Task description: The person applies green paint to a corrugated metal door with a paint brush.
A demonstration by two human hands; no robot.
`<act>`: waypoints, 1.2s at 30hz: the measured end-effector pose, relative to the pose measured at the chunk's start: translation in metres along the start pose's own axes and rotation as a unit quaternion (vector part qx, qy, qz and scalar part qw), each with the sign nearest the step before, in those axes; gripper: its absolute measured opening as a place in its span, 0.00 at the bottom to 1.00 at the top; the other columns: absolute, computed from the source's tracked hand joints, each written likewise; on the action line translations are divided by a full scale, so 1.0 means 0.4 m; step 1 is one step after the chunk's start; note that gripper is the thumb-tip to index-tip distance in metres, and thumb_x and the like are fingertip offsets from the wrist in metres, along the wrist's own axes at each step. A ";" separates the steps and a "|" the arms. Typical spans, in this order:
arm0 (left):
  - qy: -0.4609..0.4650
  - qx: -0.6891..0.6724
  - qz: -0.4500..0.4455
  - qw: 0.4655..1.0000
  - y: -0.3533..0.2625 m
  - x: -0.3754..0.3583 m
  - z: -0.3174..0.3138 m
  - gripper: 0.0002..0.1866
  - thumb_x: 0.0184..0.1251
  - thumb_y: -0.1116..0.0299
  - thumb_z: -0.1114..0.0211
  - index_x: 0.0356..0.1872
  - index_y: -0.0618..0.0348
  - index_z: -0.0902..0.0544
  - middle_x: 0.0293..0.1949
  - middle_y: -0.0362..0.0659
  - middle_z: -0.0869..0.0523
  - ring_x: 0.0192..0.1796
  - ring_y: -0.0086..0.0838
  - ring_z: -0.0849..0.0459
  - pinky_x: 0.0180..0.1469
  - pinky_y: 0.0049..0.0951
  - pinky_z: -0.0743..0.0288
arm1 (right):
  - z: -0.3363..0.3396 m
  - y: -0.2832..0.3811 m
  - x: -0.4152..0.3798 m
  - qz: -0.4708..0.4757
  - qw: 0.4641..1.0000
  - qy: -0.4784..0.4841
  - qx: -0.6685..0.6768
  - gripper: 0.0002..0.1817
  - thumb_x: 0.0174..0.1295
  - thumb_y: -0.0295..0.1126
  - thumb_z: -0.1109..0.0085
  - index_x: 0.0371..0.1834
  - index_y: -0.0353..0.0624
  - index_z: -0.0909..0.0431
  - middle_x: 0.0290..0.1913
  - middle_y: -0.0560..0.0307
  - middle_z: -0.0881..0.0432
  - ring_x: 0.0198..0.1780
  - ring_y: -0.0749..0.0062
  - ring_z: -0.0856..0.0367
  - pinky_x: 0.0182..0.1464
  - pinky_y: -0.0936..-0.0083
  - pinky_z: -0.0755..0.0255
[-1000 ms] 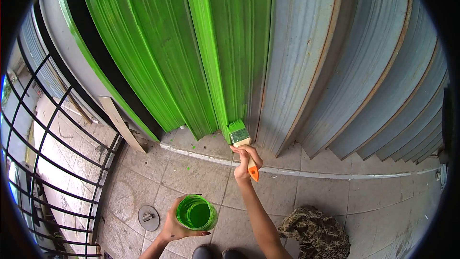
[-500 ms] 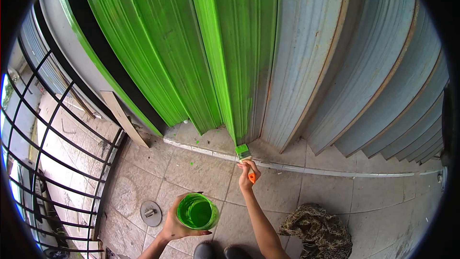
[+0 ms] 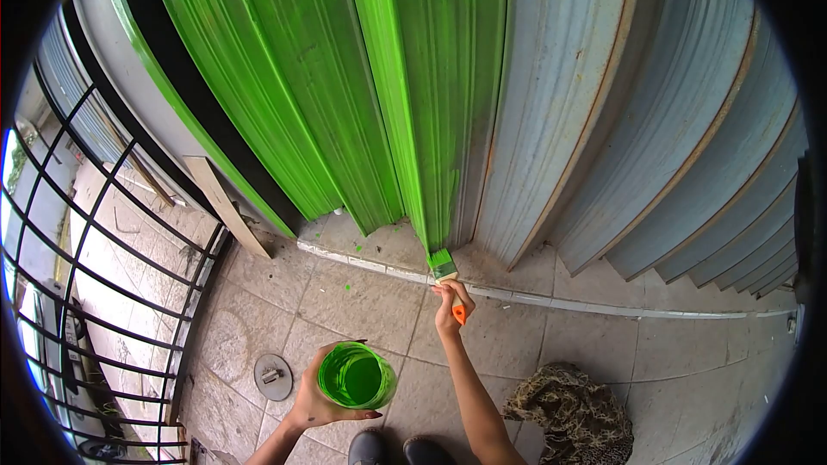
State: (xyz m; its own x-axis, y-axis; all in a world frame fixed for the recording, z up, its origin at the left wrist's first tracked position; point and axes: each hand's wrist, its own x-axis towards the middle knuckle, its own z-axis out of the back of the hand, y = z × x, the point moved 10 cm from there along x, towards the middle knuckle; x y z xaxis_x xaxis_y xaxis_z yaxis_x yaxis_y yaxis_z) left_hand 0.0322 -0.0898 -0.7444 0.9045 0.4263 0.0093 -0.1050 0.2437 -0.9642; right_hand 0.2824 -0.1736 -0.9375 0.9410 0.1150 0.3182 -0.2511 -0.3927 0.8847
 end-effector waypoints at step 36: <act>0.003 0.006 0.005 1.000 0.009 -0.007 0.000 0.55 0.31 0.59 0.12 0.63 0.67 0.35 0.56 0.47 0.20 0.59 0.30 0.21 0.64 0.33 0.30 | -0.048 0.118 0.023 -0.007 0.995 0.047 0.090 0.13 0.70 0.31 0.50 0.44 0.29 0.24 0.39 0.45 0.18 0.36 0.62 0.14 0.42 0.70 0.18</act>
State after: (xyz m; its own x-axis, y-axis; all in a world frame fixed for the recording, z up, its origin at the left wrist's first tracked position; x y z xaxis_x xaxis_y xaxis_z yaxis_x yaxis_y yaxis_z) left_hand 0.0292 -0.0900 -0.7480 0.9060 0.4233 -0.0014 -0.1182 0.2498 -0.9610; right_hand 0.2747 -0.1737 -0.8863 0.9166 0.2032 0.3443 -0.1853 -0.5471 0.8163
